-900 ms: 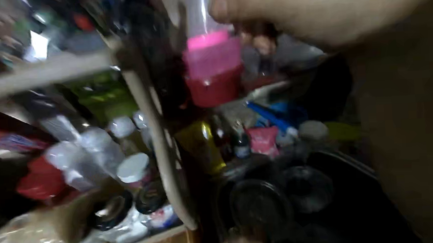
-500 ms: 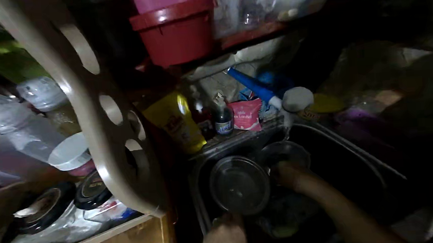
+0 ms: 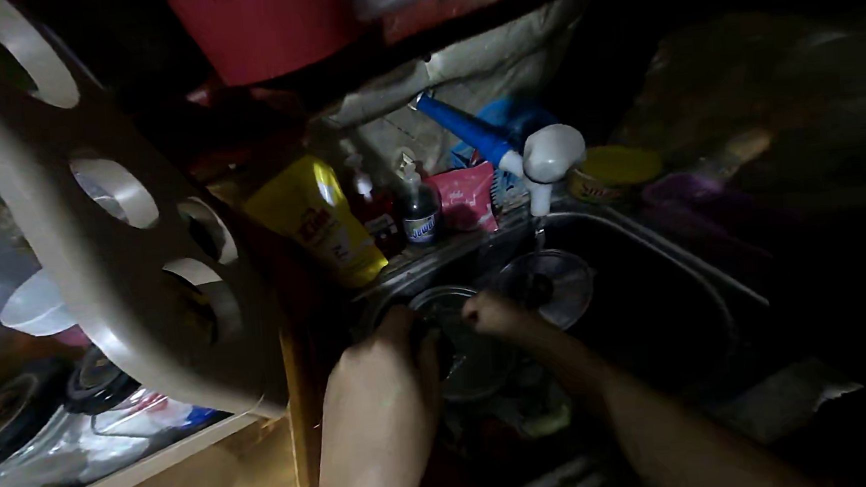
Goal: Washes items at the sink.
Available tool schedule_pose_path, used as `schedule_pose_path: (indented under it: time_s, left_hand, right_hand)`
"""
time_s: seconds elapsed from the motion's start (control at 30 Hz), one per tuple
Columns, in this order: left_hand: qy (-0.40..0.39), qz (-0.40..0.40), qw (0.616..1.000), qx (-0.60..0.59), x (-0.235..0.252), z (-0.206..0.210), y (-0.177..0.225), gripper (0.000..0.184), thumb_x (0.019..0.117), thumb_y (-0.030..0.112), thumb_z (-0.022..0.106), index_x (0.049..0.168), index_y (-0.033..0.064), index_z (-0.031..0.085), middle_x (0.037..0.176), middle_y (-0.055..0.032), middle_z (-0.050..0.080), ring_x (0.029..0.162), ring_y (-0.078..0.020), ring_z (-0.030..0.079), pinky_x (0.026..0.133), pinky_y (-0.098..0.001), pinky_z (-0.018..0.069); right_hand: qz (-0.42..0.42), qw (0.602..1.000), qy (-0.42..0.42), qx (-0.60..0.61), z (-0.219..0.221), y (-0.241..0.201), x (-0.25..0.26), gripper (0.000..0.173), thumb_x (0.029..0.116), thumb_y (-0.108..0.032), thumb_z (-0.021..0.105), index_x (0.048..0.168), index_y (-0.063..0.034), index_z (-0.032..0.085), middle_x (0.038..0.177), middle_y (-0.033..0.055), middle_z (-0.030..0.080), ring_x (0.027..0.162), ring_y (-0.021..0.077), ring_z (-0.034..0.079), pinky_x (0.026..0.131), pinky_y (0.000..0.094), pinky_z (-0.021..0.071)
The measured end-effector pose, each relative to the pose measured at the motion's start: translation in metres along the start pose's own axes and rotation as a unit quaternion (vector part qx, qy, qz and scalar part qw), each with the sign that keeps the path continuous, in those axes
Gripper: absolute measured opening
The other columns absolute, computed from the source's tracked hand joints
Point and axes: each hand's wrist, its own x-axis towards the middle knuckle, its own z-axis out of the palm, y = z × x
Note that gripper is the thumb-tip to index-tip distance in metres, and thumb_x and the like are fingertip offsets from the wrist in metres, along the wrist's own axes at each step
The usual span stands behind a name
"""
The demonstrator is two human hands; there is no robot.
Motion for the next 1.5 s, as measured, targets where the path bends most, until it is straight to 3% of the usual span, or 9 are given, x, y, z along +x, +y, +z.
schedule_pose_path:
  time_s: [0.13, 0.33, 0.53, 0.67, 0.83, 0.93, 1.07, 1.27, 1.5]
  left_hand:
    - [0.009, -0.026, 0.999, 0.029, 0.005, 0.001, -0.005, 0.014, 0.0965, 0.031, 0.069, 0.102, 0.0184, 0.071, 0.072, 0.0008, 0.067, 0.063, -0.0160, 0.066, 0.057, -0.0414, 0.0564]
    - [0.010, -0.043, 0.999, -0.002, 0.003, 0.002, -0.020, 0.020, 0.0976, 0.030, 0.068, 0.109, 0.0137, 0.073, 0.080, -0.0038, 0.071, 0.069, -0.0184, 0.069, 0.063, -0.0437, 0.0590]
    - [-0.027, -0.047, 0.998, -0.020, 0.001, 0.010, -0.016, 0.022, 0.0990, 0.032, 0.064, 0.112, 0.0160, 0.073, 0.083, -0.0027, 0.072, 0.071, -0.0182, 0.070, 0.065, -0.0419, 0.0599]
    - [-0.022, -0.035, 0.999, -0.031, -0.002, 0.012, -0.016, 0.023, 0.0983, 0.033, 0.064, 0.111, 0.0161, 0.073, 0.083, -0.0017, 0.073, 0.071, -0.0171, 0.070, 0.065, -0.0413, 0.0598]
    - [-0.009, -0.019, 0.998, -0.050, -0.006, 0.012, -0.016, 0.021, 0.0973, 0.033, 0.064, 0.108, 0.0179, 0.073, 0.079, 0.0013, 0.071, 0.067, -0.0137, 0.069, 0.061, -0.0383, 0.0590]
    - [-0.001, -0.006, 0.998, -0.059, -0.007, 0.014, -0.014, 0.021, 0.0968, 0.033, 0.064, 0.107, 0.0175, 0.073, 0.078, 0.0018, 0.071, 0.066, -0.0128, 0.068, 0.060, -0.0367, 0.0585]
    - [0.000, 0.015, 0.997, -0.072, -0.010, 0.013, -0.013, 0.019, 0.0962, 0.032, 0.065, 0.105, 0.0183, 0.073, 0.079, 0.0024, 0.071, 0.066, -0.0118, 0.068, 0.059, -0.0355, 0.0581]
    - [-0.046, 0.023, 0.993, -0.102, -0.014, 0.002, -0.007, 0.022, 0.0980, 0.028, 0.065, 0.112, 0.0119, 0.072, 0.085, -0.0036, 0.073, 0.069, -0.0181, 0.070, 0.061, -0.0421, 0.0584]
    - [-0.061, 0.026, 0.992, -0.108, -0.016, 0.002, -0.007, 0.024, 0.0985, 0.030, 0.065, 0.112, 0.0105, 0.072, 0.085, -0.0045, 0.073, 0.069, -0.0183, 0.069, 0.062, -0.0414, 0.0585]
  right_hand:
    - [0.069, 0.996, -0.023, -0.056, 0.044, -0.014, 0.024, 0.039, 0.1018, -0.023, 0.060, 0.135, -0.0026, 0.062, 0.139, 0.0219, 0.059, 0.128, 0.0406, 0.057, 0.104, 0.0615, 0.0469]
    - [0.137, 0.989, -0.056, -0.013, 0.049, -0.028, 0.020, 0.045, 0.1043, -0.020, 0.056, 0.142, 0.0042, 0.053, 0.146, 0.0273, 0.053, 0.135, 0.0440, 0.052, 0.109, 0.0606, 0.0426]
    - [0.153, 0.986, -0.054, 0.038, 0.058, -0.006, 0.039, 0.054, 0.1000, -0.028, 0.063, 0.141, 0.0058, 0.054, 0.143, 0.0269, 0.055, 0.134, 0.0412, 0.053, 0.112, 0.0583, 0.0413]
    - [0.097, 0.992, -0.028, 0.082, 0.029, 0.012, 0.030, 0.039, 0.1023, -0.023, 0.061, 0.126, 0.0078, 0.063, 0.130, 0.0279, 0.062, 0.124, 0.0399, 0.059, 0.107, 0.0557, 0.0440]
    - [0.053, 0.956, 0.151, 0.244, -0.016, 0.021, -0.017, 0.017, 0.0986, -0.008, 0.067, 0.109, 0.0054, 0.066, 0.106, 0.0209, 0.067, 0.096, 0.0292, 0.066, 0.089, 0.0479, 0.0547]
    - [0.093, 0.913, 0.224, 0.328, -0.034, 0.024, -0.038, 0.015, 0.0995, -0.006, 0.064, 0.112, 0.0030, 0.066, 0.101, 0.0185, 0.068, 0.082, 0.0253, 0.068, 0.074, 0.0441, 0.0592]
    - [0.116, 0.912, 0.214, 0.329, -0.050, 0.035, -0.046, 0.021, 0.1023, -0.008, 0.061, 0.118, 0.0050, 0.065, 0.110, 0.0212, 0.067, 0.091, 0.0294, 0.069, 0.083, 0.0489, 0.0592]
    - [0.164, 0.944, 0.234, 0.164, -0.056, 0.030, -0.039, 0.023, 0.0932, -0.018, 0.075, 0.101, 0.0038, 0.071, 0.099, 0.0229, 0.069, 0.095, 0.0375, 0.067, 0.086, 0.0596, 0.0530]
    - [0.181, 0.958, 0.198, 0.101, -0.058, 0.029, -0.031, 0.032, 0.0944, -0.023, 0.074, 0.112, 0.0035, 0.069, 0.110, 0.0245, 0.069, 0.107, 0.0405, 0.066, 0.095, 0.0618, 0.0512]
